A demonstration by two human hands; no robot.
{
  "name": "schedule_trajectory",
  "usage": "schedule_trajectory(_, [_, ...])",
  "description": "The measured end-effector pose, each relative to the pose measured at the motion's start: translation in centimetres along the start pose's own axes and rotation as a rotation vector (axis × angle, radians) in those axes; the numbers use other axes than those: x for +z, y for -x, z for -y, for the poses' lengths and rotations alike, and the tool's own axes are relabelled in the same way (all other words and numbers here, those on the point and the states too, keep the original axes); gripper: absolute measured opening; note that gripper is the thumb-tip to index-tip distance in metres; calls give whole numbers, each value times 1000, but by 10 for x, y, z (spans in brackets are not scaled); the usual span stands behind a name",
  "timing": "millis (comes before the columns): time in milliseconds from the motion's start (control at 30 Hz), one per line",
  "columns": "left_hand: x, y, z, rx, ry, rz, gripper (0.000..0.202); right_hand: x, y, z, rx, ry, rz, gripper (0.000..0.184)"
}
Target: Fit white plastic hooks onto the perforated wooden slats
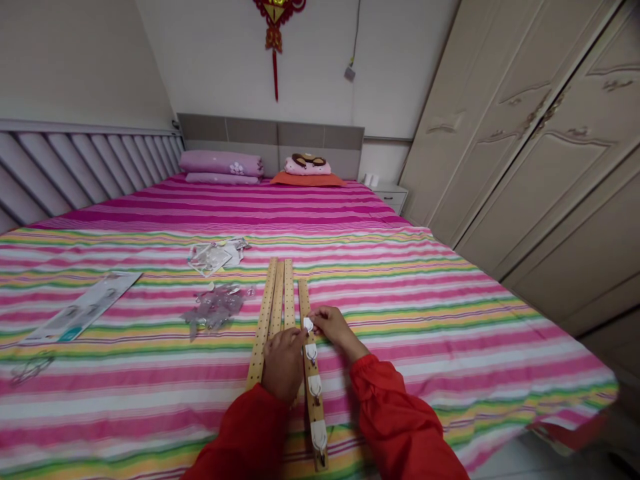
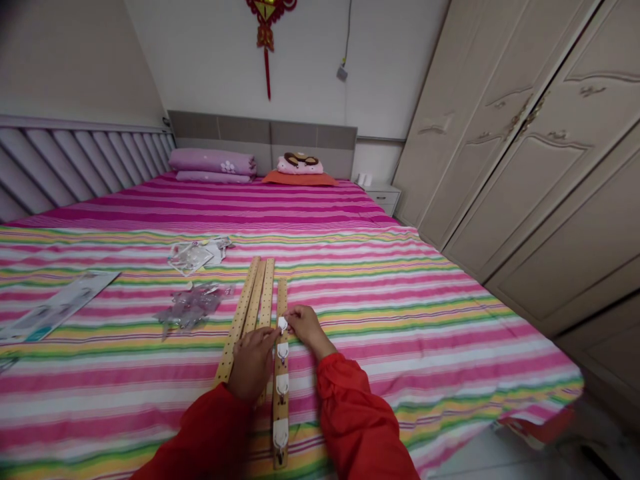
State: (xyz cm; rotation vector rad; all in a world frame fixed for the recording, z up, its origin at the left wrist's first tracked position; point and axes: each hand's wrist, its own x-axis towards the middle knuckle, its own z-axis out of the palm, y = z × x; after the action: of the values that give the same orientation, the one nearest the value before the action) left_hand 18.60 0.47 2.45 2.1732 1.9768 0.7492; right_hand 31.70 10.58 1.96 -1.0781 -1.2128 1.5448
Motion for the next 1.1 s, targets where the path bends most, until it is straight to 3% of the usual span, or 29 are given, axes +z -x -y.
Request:
schedule_trajectory(533, [1,-1,-3,28,-159,22,47,0,-5,-13,28,80,-23,5])
schedule_trajectory(1100, [5,-3,-2,56,-210,118,49,6,2,-20,-15,-44,-130,27])
